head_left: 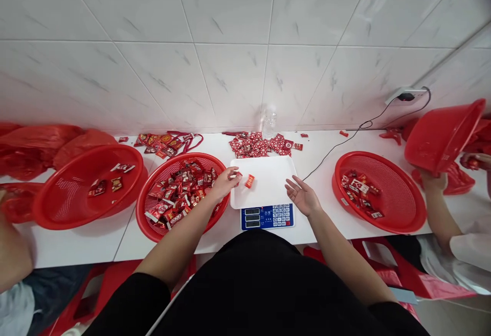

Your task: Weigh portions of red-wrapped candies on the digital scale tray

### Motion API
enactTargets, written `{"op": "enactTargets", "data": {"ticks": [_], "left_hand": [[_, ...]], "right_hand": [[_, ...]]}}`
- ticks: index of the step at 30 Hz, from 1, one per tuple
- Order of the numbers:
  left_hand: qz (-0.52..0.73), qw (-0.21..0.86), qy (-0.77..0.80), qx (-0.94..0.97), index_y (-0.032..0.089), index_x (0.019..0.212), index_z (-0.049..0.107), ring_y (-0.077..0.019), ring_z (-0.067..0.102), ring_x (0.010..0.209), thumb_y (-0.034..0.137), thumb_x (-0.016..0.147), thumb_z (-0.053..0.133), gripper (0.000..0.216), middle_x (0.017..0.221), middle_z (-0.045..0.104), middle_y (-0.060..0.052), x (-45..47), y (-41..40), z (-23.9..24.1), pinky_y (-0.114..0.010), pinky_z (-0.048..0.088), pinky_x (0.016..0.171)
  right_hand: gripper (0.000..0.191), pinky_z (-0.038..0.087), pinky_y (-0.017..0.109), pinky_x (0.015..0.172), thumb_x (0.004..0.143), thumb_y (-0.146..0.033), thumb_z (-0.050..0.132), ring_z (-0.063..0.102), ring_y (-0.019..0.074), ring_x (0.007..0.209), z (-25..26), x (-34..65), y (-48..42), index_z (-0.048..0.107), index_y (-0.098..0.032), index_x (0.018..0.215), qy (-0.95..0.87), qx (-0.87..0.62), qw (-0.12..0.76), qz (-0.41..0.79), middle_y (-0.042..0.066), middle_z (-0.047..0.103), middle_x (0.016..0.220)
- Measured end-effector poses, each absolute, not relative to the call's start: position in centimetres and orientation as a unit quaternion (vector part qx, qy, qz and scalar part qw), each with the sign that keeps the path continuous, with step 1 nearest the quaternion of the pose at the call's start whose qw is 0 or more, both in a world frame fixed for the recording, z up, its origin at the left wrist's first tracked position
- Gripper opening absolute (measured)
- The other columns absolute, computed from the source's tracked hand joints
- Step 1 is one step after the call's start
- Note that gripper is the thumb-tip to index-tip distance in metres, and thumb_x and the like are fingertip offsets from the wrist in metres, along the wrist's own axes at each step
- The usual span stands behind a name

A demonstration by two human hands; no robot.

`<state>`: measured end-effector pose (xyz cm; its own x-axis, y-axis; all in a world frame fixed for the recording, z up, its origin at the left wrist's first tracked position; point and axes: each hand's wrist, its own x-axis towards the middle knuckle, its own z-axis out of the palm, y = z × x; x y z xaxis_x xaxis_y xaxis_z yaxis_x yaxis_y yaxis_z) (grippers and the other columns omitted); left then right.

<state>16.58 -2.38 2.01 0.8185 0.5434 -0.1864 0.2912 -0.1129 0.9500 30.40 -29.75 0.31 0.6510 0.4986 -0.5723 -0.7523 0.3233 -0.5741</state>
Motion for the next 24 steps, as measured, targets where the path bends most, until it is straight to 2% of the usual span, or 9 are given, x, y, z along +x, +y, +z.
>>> {"op": "enactTargets", "data": {"ticks": [3,5,7,10,12,14,17,19,24], "left_hand": [[0.195,0.497,0.336,0.776,0.017,0.116,0.054,-0.0182,0.057,0.109,0.027,0.082,0.05,0.035,0.121,0.059,-0.01,16.7,-1.2,0.6,-0.033,0.046,0.095],[0.195,0.402,0.394,0.803,0.015,0.122,0.05,-0.0196,0.052,0.116,0.022,0.082,0.047,0.041,0.126,0.055,-0.012,16.0,1.1,-0.8,-0.033,0.041,0.1],[0.094,0.315,0.426,0.843,0.013,0.129,0.044,-0.0256,0.044,0.126,0.022,0.076,0.055,0.055,0.133,0.048,-0.015,15.2,3.4,-2.4,-0.037,0.035,0.104],[-0.063,0.236,0.418,0.875,0.015,0.142,0.029,-0.0358,0.021,0.138,0.028,0.066,0.067,0.086,0.149,0.026,-0.019,14.2,5.7,-4.7,-0.045,0.026,0.109],[-0.127,0.209,0.405,0.881,0.02,0.146,0.019,-0.039,0.007,0.141,0.031,0.063,0.07,0.098,0.154,0.012,-0.018,13.9,6.3,-5.9,-0.049,0.022,0.11],[-0.157,0.185,0.399,0.884,0.023,0.148,0.012,-0.0397,0.0,0.141,0.033,0.063,0.071,0.104,0.156,0.005,-0.016,13.8,6.3,-6.8,-0.053,0.019,0.109],[-0.16,0.15,0.384,0.897,0.021,0.149,0.005,-0.0402,0.0,0.141,0.035,0.066,0.068,0.106,0.155,0.004,-0.017,13.6,6.1,-7.4,-0.055,0.018,0.109],[-0.157,0.13,0.366,0.908,0.02,0.149,0.005,-0.0415,0.005,0.14,0.037,0.068,0.067,0.103,0.154,0.007,-0.019,13.2,5.9,-7.4,-0.056,0.021,0.107],[-0.157,0.085,0.314,0.932,0.023,0.146,0.023,-0.0419,0.025,0.132,0.036,0.073,0.063,0.085,0.146,0.027,-0.018,12.1,5.1,-6.4,-0.054,0.033,0.098]], "right_hand": [[0.027,0.06,0.027,0.066,0.081,-0.025,0.063,0.068,0.0163,0.087,0.4,30.2,-29.6,0.058,-0.024,0.107,0.139,-0.438,0.795,0.395,0.006,0.065,0.11],[0.027,0.059,0.027,0.066,0.081,-0.025,0.063,0.068,0.0161,0.086,0.3,29.9,-29.7,0.059,-0.023,0.107,0.135,-0.444,0.792,0.396,0.006,0.065,0.11],[0.028,0.058,0.026,0.067,0.08,-0.026,0.064,0.068,0.0157,0.085,0.2,29.6,-29.6,0.059,-0.022,0.107,0.131,-0.449,0.789,0.398,0.007,0.065,0.11],[0.029,0.057,0.025,0.067,0.08,-0.027,0.064,0.068,0.0151,0.084,0.2,29.0,-29.1,0.059,-0.022,0.108,0.119,-0.46,0.779,0.409,0.007,0.065,0.11],[0.03,0.056,0.025,0.067,0.08,-0.028,0.065,0.067,0.0149,0.084,0.4,28.5,-28.6,0.059,-0.022,0.109,0.104,-0.469,0.771,0.419,0.007,0.066,0.109],[0.032,0.056,0.025,0.067,0.08,-0.029,0.065,0.067,0.0146,0.083,0.6,28.1,-28.1,0.059,-0.022,0.11,0.087,-0.477,0.763,0.427,0.007,0.066,0.108],[0.032,0.055,0.025,0.068,0.079,-0.029,0.066,0.067,0.0145,0.083,0.9,27.7,-27.6,0.059,-0.022,0.11,0.075,-0.487,0.755,0.433,0.006,0.067,0.106],[0.032,0.055,0.025,0.069,0.079,-0.03,0.066,0.066,0.0147,0.083,0.8,27.6,-27.4,0.059,-0.022,0.109,0.073,-0.492,0.75,0.436,0.007,0.067,0.105],[0.035,0.053,0.024,0.069,0.078,-0.033,0.067,0.065,0.0144,0.083,0.1,27.5,-27.3,0.06,-0.022,0.111,0.072,-0.504,0.737,0.445,0.008,0.066,0.108]]}}
